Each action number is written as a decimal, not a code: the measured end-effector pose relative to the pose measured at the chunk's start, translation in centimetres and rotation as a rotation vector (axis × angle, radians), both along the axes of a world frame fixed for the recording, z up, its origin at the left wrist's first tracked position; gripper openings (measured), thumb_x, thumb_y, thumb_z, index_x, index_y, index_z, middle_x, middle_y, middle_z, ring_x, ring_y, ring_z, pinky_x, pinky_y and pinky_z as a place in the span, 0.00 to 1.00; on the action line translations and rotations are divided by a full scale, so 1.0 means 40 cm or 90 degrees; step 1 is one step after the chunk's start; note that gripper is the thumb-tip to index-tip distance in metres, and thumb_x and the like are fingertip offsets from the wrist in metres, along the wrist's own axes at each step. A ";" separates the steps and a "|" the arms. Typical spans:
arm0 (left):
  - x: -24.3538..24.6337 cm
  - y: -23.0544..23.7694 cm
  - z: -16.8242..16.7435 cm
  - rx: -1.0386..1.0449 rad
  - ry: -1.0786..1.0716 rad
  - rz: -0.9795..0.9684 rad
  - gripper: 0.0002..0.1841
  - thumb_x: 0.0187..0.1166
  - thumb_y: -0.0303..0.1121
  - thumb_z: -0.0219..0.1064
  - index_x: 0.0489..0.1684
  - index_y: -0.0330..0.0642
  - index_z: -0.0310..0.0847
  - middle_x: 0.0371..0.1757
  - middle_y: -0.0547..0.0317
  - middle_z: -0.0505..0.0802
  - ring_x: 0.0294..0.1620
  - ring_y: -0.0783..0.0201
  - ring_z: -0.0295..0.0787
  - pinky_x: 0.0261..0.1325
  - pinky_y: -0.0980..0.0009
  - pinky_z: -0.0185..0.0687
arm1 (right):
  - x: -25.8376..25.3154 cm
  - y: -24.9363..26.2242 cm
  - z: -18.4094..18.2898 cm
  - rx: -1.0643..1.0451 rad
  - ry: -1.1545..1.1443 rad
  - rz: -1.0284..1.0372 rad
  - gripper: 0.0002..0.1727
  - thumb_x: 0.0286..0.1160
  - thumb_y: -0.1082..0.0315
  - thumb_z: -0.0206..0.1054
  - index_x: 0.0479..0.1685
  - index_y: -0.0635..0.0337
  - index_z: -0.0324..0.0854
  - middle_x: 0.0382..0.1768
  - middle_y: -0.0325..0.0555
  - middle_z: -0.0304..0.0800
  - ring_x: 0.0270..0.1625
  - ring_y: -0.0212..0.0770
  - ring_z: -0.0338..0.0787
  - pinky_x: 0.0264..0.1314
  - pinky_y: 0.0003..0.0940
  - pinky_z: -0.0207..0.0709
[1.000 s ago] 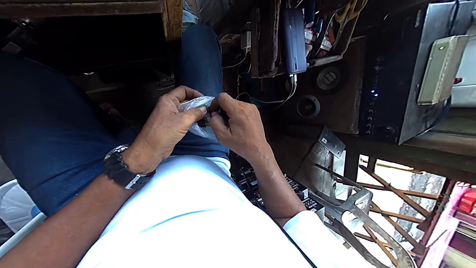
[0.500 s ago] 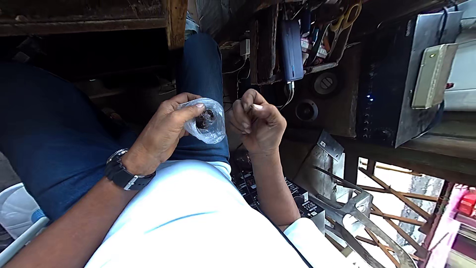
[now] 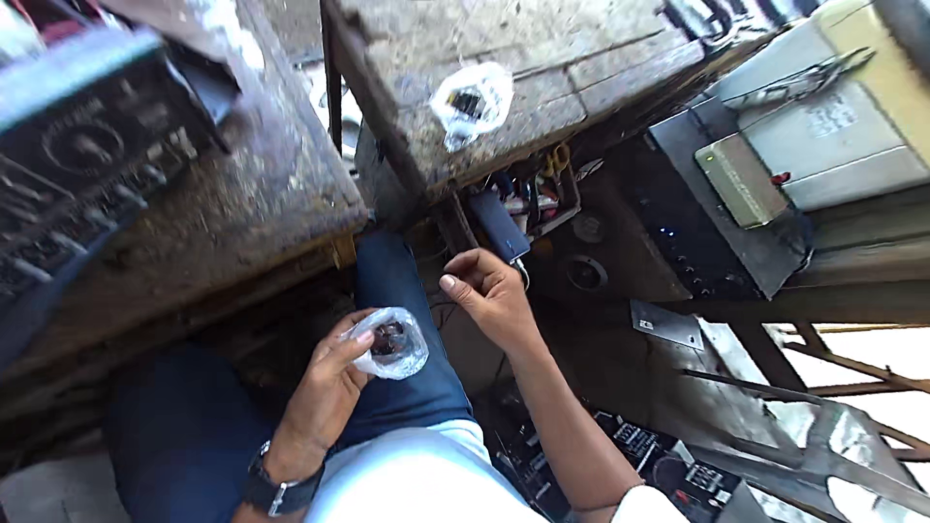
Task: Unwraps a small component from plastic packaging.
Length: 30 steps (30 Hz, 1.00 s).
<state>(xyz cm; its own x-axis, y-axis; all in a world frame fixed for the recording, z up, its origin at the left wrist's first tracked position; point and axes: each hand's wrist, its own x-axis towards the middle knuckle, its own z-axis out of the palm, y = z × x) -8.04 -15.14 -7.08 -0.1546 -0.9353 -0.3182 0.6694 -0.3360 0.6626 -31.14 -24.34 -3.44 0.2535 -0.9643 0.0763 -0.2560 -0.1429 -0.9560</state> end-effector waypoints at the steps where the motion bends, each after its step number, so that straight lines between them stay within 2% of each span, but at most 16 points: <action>1: 0.009 -0.003 0.010 -0.012 0.026 0.003 0.25 0.82 0.41 0.63 0.72 0.34 0.77 0.63 0.40 0.89 0.62 0.51 0.91 0.65 0.55 0.89 | -0.005 -0.030 0.026 -0.071 0.065 -0.040 0.18 0.75 0.68 0.73 0.63 0.59 0.83 0.21 0.35 0.80 0.18 0.28 0.74 0.19 0.24 0.71; 3: 0.027 -0.009 0.028 -0.040 0.081 0.002 0.26 0.82 0.42 0.62 0.74 0.34 0.76 0.65 0.38 0.88 0.62 0.49 0.91 0.64 0.52 0.89 | -0.019 -0.110 0.072 -0.193 0.178 -0.119 0.32 0.71 0.66 0.76 0.77 0.59 0.74 0.17 0.35 0.74 0.14 0.32 0.68 0.16 0.30 0.66; 6: 0.055 -0.020 0.040 -0.108 0.173 -0.026 0.34 0.74 0.36 0.68 0.82 0.34 0.68 0.73 0.34 0.83 0.67 0.44 0.87 0.69 0.48 0.85 | -0.035 -0.253 0.134 -0.211 0.354 -0.181 0.56 0.61 0.51 0.82 0.94 0.49 0.53 0.19 0.38 0.73 0.19 0.42 0.74 0.24 0.45 0.75; 7: 0.062 -0.023 0.043 -0.136 0.174 -0.040 0.39 0.69 0.32 0.73 0.86 0.35 0.64 0.76 0.34 0.81 0.69 0.44 0.86 0.71 0.48 0.83 | -0.034 -0.302 0.150 -0.172 0.401 -0.177 0.64 0.56 0.46 0.85 0.96 0.46 0.47 0.23 0.43 0.79 0.24 0.48 0.80 0.31 0.54 0.80; 9: 0.073 -0.027 0.048 -0.191 0.104 -0.070 0.50 0.61 0.25 0.78 0.91 0.37 0.55 0.79 0.38 0.78 0.71 0.46 0.84 0.71 0.51 0.84 | -0.024 -0.400 0.164 -0.093 0.434 -0.144 0.71 0.47 0.41 0.89 0.97 0.38 0.42 0.43 0.57 0.91 0.42 0.59 0.91 0.48 0.67 0.83; 10: 0.075 -0.029 0.050 -0.208 0.068 -0.078 0.52 0.60 0.22 0.79 0.92 0.37 0.52 0.80 0.40 0.78 0.71 0.48 0.84 0.70 0.53 0.85 | -0.024 -0.446 0.157 -0.086 0.432 -0.118 0.70 0.45 0.39 0.89 0.96 0.39 0.46 0.54 0.58 0.92 0.52 0.60 0.92 0.57 0.69 0.82; 11: 0.073 -0.032 0.055 -0.209 0.036 -0.075 0.52 0.59 0.20 0.78 0.92 0.37 0.52 0.78 0.41 0.79 0.70 0.49 0.85 0.69 0.54 0.86 | -0.027 -0.488 0.147 -0.102 0.417 -0.091 0.64 0.47 0.39 0.88 0.93 0.42 0.57 0.62 0.57 0.91 0.61 0.59 0.91 0.64 0.70 0.81; 13: 0.063 -0.034 0.063 -0.194 -0.023 -0.052 0.48 0.60 0.18 0.77 0.89 0.35 0.57 0.73 0.42 0.84 0.66 0.50 0.88 0.66 0.56 0.88 | -0.026 -0.527 0.138 -0.164 0.372 -0.056 0.38 0.61 0.46 0.83 0.71 0.56 0.81 0.57 0.56 0.92 0.61 0.55 0.91 0.66 0.66 0.81; 14: 0.059 -0.033 0.063 -0.182 -0.046 -0.044 0.46 0.61 0.17 0.76 0.88 0.35 0.58 0.70 0.42 0.86 0.64 0.51 0.89 0.66 0.56 0.89 | -0.019 -0.520 0.142 -0.196 0.347 -0.050 0.27 0.69 0.50 0.78 0.62 0.58 0.86 0.54 0.53 0.93 0.59 0.50 0.92 0.66 0.61 0.82; 16: 0.051 -0.032 0.062 -0.160 -0.093 -0.039 0.44 0.63 0.15 0.73 0.88 0.40 0.61 0.68 0.44 0.87 0.63 0.52 0.89 0.65 0.57 0.89 | 0.005 -0.460 0.172 -0.242 0.283 -0.035 0.19 0.77 0.54 0.72 0.54 0.60 0.88 0.48 0.47 0.94 0.53 0.39 0.93 0.63 0.47 0.85; 18: 0.047 -0.030 0.057 -0.142 -0.114 -0.046 0.44 0.64 0.13 0.72 0.89 0.46 0.63 0.70 0.46 0.86 0.63 0.52 0.89 0.62 0.56 0.90 | 0.034 -0.346 0.200 -0.253 0.180 0.011 0.15 0.80 0.59 0.70 0.52 0.61 0.87 0.44 0.42 0.93 0.47 0.30 0.91 0.57 0.34 0.87; 21: 0.035 -0.031 0.046 -0.156 -0.081 -0.064 0.44 0.65 0.12 0.71 0.88 0.47 0.64 0.72 0.47 0.85 0.62 0.54 0.88 0.58 0.58 0.91 | 0.073 -0.156 0.206 -0.208 -0.015 0.158 0.11 0.76 0.67 0.72 0.48 0.66 0.86 0.39 0.41 0.92 0.42 0.29 0.90 0.49 0.31 0.89; 24: 0.022 -0.023 0.043 -0.175 -0.044 -0.058 0.37 0.66 0.14 0.74 0.79 0.46 0.72 0.64 0.50 0.89 0.56 0.58 0.91 0.56 0.62 0.91 | 0.098 -0.022 0.137 -0.082 -0.107 0.259 0.06 0.71 0.75 0.75 0.41 0.68 0.86 0.35 0.42 0.91 0.37 0.28 0.88 0.43 0.27 0.87; 27: 0.025 -0.014 0.039 -0.196 -0.046 -0.082 0.42 0.68 0.13 0.73 0.88 0.45 0.63 0.73 0.49 0.85 0.65 0.56 0.88 0.64 0.61 0.89 | 0.096 0.049 0.071 -0.008 -0.087 0.230 0.07 0.71 0.75 0.76 0.43 0.68 0.87 0.34 0.44 0.91 0.34 0.30 0.88 0.38 0.26 0.86; 29: 0.028 -0.002 0.029 -0.201 -0.048 -0.089 0.40 0.68 0.13 0.73 0.86 0.45 0.67 0.71 0.49 0.86 0.62 0.57 0.89 0.62 0.62 0.90 | 0.089 0.077 0.055 -0.009 -0.008 0.177 0.16 0.70 0.70 0.79 0.54 0.63 0.84 0.38 0.43 0.92 0.35 0.33 0.91 0.37 0.29 0.89; 30: 0.029 0.004 0.025 -0.205 -0.048 -0.089 0.37 0.68 0.14 0.74 0.82 0.45 0.70 0.68 0.51 0.87 0.58 0.60 0.90 0.58 0.65 0.91 | 0.086 0.085 0.052 -0.003 0.052 0.150 0.22 0.69 0.63 0.81 0.59 0.58 0.80 0.39 0.41 0.94 0.35 0.34 0.93 0.35 0.31 0.91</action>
